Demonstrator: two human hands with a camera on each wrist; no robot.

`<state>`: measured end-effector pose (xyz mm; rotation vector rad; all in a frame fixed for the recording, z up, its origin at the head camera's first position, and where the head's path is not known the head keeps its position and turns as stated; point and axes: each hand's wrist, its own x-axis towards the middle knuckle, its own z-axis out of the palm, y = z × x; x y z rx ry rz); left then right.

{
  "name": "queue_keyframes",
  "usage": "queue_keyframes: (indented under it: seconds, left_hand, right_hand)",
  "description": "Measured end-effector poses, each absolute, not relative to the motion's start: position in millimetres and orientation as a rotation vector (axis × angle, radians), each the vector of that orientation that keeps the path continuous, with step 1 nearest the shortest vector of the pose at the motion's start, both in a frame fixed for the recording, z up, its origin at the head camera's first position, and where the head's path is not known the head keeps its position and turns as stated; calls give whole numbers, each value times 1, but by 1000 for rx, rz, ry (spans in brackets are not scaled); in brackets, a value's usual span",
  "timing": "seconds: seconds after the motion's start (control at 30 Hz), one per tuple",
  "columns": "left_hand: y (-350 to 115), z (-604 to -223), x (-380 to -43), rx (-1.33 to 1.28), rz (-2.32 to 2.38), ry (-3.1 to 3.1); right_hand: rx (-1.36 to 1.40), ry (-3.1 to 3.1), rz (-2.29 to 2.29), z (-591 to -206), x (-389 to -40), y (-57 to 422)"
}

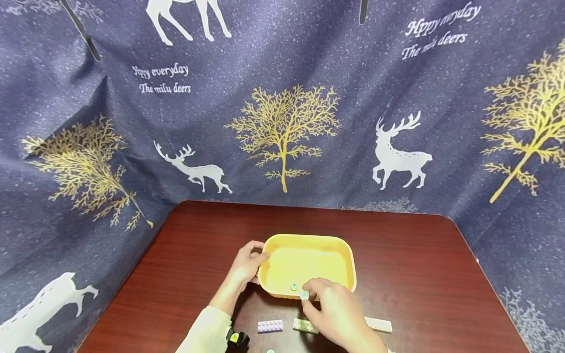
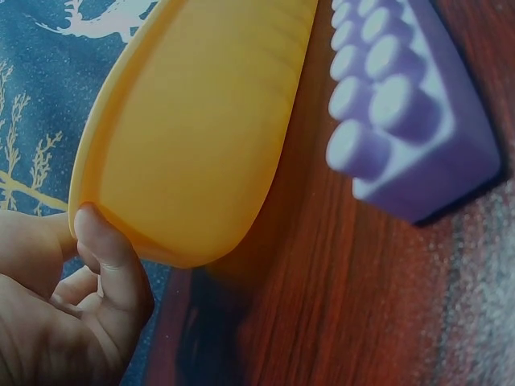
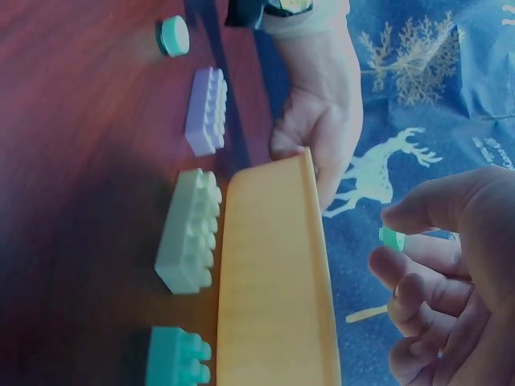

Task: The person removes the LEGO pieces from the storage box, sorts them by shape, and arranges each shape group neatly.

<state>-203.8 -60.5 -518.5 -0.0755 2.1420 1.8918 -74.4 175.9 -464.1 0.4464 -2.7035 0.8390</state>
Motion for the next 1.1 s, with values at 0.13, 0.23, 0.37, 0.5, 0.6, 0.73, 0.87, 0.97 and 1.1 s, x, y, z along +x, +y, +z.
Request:
queue_keyframes:
  seconds: [0.13, 0.23, 0.37, 0.5, 0.6, 0.73, 0.87, 0.97, 1.1]
  left_hand:
    - [-61, -517, -204, -66, 1889, 2147]
    - [-61, -516, -204, -68, 1890, 2147]
    - [-61, -515, -204, -66, 1897, 2149]
    - [-61, -514, -204, -65, 1899, 2149]
    - [-61, -514, -204, -69, 1899, 2146]
    - [-62, -515, -204, -74, 1892, 2145]
    - [-62, -517, -204, -68, 1885, 2149]
    - [-62, -518, -205, -64, 1891, 2147]
    - [-62, -518, -205, -61, 1897, 2140]
  right_hand:
    - [510, -2685, 841, -467, -67, 174]
    - [582, -2678, 829, -470, -63, 174]
    - [642, -2744, 885, -474, -59, 174]
    - [683, -2870, 989, -480, -57, 175]
    - [741, -2952, 1049, -484, -57, 175]
    - [829, -2969, 1078, -493, -56, 172]
    - [877, -2931, 1109, -504, -53, 166]
    - [871, -2962, 1112, -508, -51, 162]
    - [860, -3060, 1117, -507, -48, 158]
